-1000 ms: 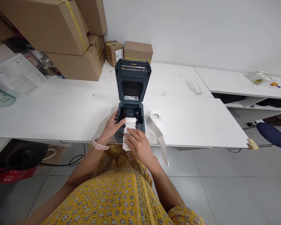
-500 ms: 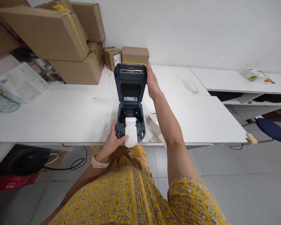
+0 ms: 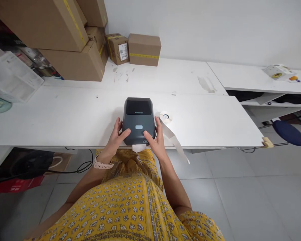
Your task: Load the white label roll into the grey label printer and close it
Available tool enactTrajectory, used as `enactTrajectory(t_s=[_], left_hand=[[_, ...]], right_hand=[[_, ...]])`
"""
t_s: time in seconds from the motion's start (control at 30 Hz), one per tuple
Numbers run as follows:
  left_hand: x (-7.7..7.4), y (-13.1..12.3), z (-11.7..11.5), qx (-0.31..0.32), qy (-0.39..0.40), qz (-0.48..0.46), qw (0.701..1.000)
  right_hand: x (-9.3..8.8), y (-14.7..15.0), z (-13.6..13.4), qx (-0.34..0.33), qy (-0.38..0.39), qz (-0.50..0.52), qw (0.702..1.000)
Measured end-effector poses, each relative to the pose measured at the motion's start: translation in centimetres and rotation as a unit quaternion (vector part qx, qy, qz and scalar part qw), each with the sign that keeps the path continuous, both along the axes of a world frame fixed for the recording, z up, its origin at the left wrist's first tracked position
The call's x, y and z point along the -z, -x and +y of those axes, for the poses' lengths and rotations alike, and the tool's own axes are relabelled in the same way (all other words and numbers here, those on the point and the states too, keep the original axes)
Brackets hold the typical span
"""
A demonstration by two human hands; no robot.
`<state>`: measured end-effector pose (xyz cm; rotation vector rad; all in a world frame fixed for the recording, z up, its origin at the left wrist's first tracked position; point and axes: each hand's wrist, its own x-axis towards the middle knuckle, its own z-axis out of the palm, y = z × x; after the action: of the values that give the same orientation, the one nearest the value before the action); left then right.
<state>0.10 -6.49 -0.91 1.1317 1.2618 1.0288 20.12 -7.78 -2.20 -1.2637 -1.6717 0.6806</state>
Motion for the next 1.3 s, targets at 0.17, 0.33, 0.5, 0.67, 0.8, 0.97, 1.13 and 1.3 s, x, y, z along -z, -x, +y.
enactTrajectory(t_s=[0.17, 0.33, 0.5, 0.67, 0.8, 0.97, 1.13, 1.3], left_hand=[[0.4, -0.5, 0.0, 0.009, 0.022, -0.084, 0.996], [0.4, -0.9, 0.7, 0.007, -0.012, -0.075, 0.997], [0.4, -0.3, -2.7, -0.066, -0.055, 0.03, 0.996], [0.7, -0.2, -7.3, -0.023, 0.019, 0.029, 0.999], [0.8, -2.7, -6.4, 0.141, 0.182, -0.152, 0.961], [0.4, -5.2, -5.1, 0.064, 0.218, -0.204, 0.952], [1.0, -5.5, -5.6, 0.03, 0.173, -0.171, 0.969], [1.6, -4.6, -5.3, 0.098, 0.168, -0.149, 0.969]], right_hand=[[0.1, 0.3, 0.3, 0.016, 0.174, 0.241, 0.955], [0.3, 0.7, 0.0, 0.032, 0.161, 0.244, 0.956], [0.4, 0.7, 0.0, 0.022, 0.151, 0.221, 0.963], [0.7, 0.3, 0.3, 0.013, 0.135, 0.211, 0.968], [1.1, 0.3, 0.4, 0.011, 0.122, 0.199, 0.972], [1.2, 0.4, 0.4, 0.01, 0.115, 0.202, 0.973], [1.4, 0.5, 0.4, 0.015, 0.105, 0.192, 0.976], [-0.1, 0.4, -0.3, 0.068, 0.0, 0.031, 0.997]])
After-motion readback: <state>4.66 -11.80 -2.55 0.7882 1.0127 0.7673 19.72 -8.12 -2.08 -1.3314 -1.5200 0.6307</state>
